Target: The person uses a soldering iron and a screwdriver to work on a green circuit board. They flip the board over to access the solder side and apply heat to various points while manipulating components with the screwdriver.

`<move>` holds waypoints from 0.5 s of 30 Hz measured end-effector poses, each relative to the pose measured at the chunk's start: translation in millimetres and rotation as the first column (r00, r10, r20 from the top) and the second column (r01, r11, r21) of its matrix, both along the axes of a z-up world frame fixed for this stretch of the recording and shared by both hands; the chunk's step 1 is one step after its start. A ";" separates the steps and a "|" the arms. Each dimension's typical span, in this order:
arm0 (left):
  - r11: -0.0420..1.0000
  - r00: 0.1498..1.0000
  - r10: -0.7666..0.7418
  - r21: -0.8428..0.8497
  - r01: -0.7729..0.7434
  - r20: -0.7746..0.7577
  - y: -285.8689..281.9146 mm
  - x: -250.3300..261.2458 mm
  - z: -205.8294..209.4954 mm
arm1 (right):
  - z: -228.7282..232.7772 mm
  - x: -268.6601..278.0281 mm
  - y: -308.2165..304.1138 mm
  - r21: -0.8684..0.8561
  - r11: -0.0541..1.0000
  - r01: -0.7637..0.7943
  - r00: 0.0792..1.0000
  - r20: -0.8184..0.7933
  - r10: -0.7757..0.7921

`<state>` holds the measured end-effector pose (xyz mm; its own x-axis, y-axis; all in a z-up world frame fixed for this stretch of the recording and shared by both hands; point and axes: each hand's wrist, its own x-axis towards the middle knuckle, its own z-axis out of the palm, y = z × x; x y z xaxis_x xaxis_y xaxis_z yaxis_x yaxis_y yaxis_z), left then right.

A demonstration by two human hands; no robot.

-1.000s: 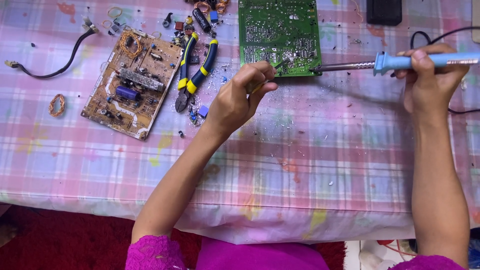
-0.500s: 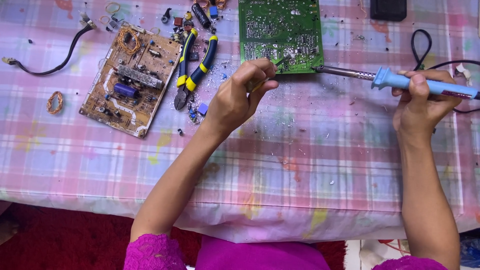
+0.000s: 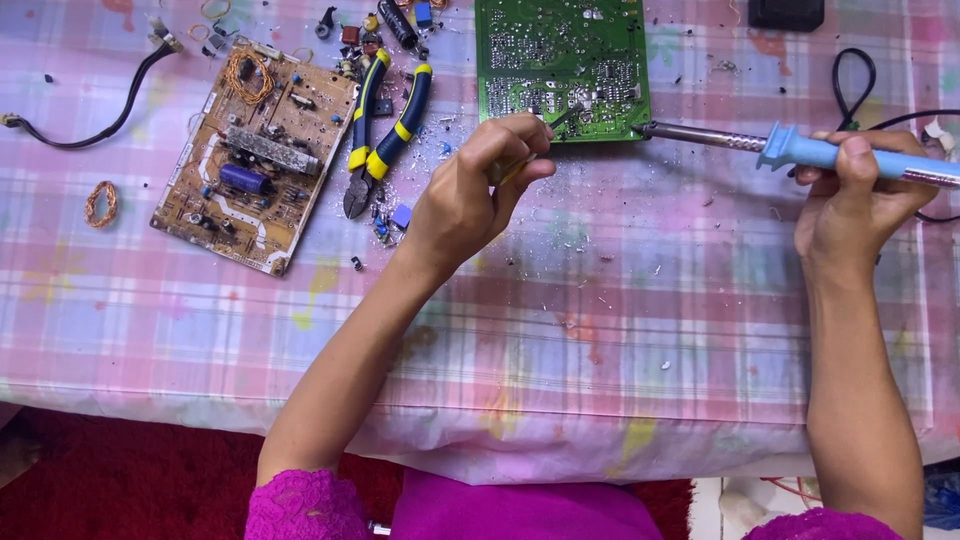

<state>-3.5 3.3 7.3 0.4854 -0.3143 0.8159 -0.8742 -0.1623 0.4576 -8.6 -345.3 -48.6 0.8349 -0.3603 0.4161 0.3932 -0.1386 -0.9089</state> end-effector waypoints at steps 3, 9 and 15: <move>1.000 0.999 -0.018 -0.008 0.018 -0.033 -0.4 -0.6 0.4 | -3.1 0.2 -3.1 -0.022 1.000 0.019 1.000 0.017 -0.018; 0.999 0.998 -0.032 -0.015 0.031 -0.051 -0.2 -0.7 0.4 | 2.6 -0.2 4.6 -0.001 1.000 0.024 1.000 -0.011 -0.024; 1.000 0.999 -0.026 -0.012 0.025 -0.045 0.0 -0.8 -0.3 | -2.8 13.3 -17.7 -0.066 0.997 -0.043 0.999 0.027 0.045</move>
